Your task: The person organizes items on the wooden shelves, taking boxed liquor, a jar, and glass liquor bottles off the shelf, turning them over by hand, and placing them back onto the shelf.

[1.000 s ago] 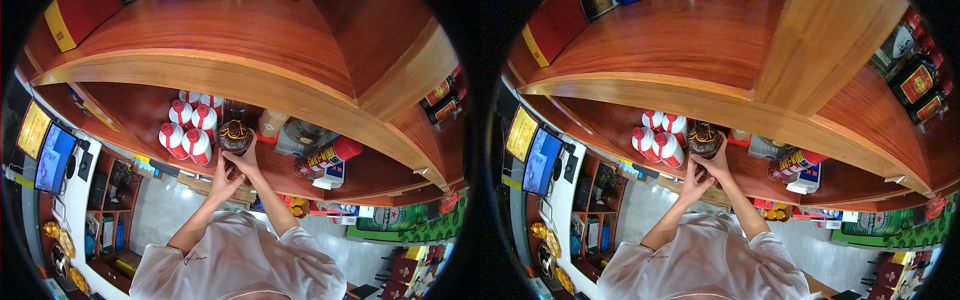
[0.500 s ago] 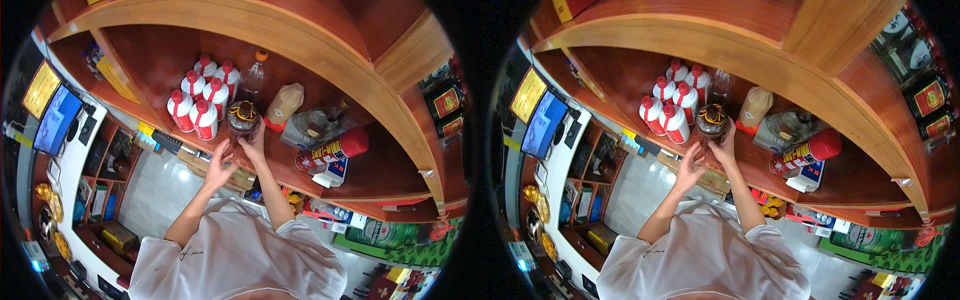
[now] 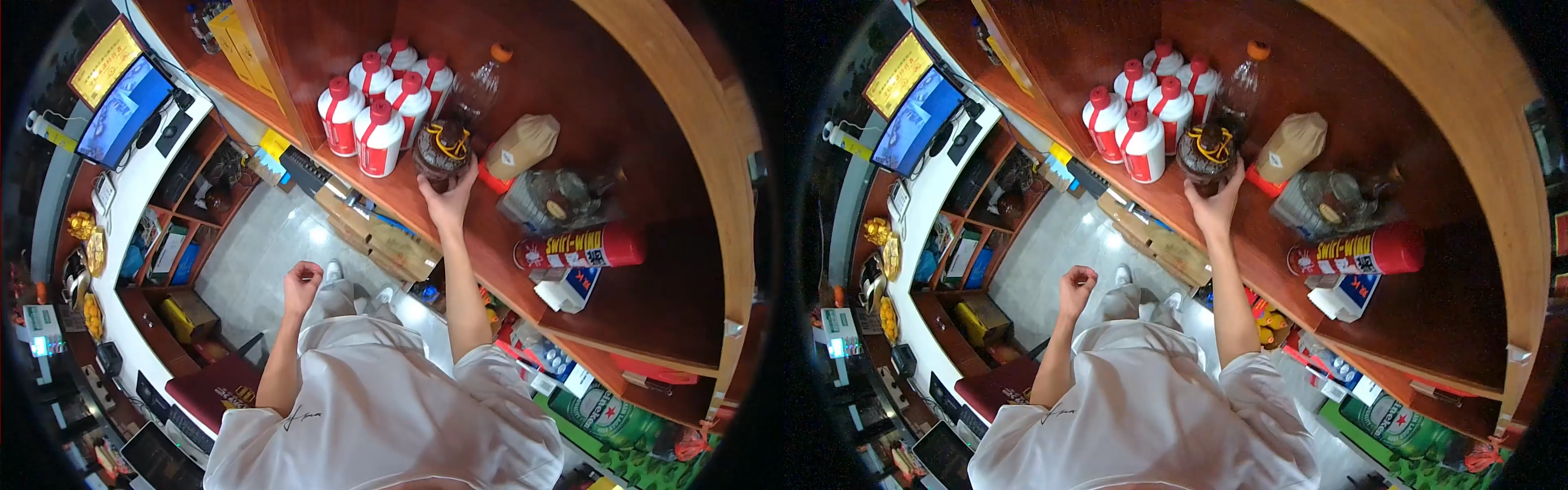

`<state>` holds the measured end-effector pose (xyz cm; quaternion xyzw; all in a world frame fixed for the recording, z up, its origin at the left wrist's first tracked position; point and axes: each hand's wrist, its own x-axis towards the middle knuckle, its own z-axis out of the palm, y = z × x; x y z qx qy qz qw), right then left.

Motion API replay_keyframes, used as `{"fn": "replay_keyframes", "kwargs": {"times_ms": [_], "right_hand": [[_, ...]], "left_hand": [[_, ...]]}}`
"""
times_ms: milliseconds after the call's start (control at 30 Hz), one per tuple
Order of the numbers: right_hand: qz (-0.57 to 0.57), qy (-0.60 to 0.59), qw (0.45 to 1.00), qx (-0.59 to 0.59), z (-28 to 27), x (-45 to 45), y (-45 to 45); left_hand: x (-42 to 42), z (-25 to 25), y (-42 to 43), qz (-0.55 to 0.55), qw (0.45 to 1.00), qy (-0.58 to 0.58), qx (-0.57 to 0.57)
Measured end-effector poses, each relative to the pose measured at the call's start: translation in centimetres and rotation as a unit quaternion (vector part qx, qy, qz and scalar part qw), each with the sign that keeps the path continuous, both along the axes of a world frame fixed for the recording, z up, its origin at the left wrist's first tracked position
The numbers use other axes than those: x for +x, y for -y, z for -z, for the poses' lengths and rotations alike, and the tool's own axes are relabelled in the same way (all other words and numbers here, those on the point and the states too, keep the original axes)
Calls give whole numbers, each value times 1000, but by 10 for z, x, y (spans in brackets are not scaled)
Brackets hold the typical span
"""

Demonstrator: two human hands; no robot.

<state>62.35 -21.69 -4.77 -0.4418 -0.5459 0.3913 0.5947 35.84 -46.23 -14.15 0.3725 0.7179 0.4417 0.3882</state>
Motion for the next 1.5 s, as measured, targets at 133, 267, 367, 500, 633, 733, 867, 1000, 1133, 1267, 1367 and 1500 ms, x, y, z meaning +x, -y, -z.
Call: {"fn": "replay_keyframes", "kwargs": {"times_ms": [133, 267, 367, 500, 633, 733, 867, 1000, 1133, 1267, 1367, 1500], "right_hand": [[12, -1, 1000, 19, -10, -3, 5], [21, -24, 999, 20, -7, -5, 6], [78, 56, 995, 21, -9, -3, 16], [163, 7, 987, -6, -36, -15, 89], [65, 31, 994, -83, -8, -88, 139], [-32, 74, 988, -128, 18, -183, 153], [-199, 50, 946, -251, 32, -294, 142], [-223, 350, 899, -142, 168, -288, 150], [-192, 672, 641, -316, 285, -192, 229], [-232, 614, 517, -549, 278, -192, 274], [-255, 583, 523, -568, 282, -264, 243], [-291, 566, 620, -459, 312, -414, 139]], "left_hand": [[-65, 122, 66, -42, 994, -24, -98], [-135, 220, 185, -105, 962, 18, -251], [-160, 247, 270, -392, 794, 416, -207], [-158, 222, 321, 12, 937, -54, -345], [-190, 226, 325, 229, 843, -234, -427], [-242, 273, 339, 15, 905, -150, -398], [-308, 246, 283, -166, 929, 49, -328], [-422, 255, 255, -293, 872, 304, -248], [-493, 199, 183, -300, 903, 205, -231], [-541, 207, 166, -324, 897, 225, -200], [-563, 221, 161, -342, 876, 261, -218], [-596, 179, 120, -337, 875, 265, -225]]}}
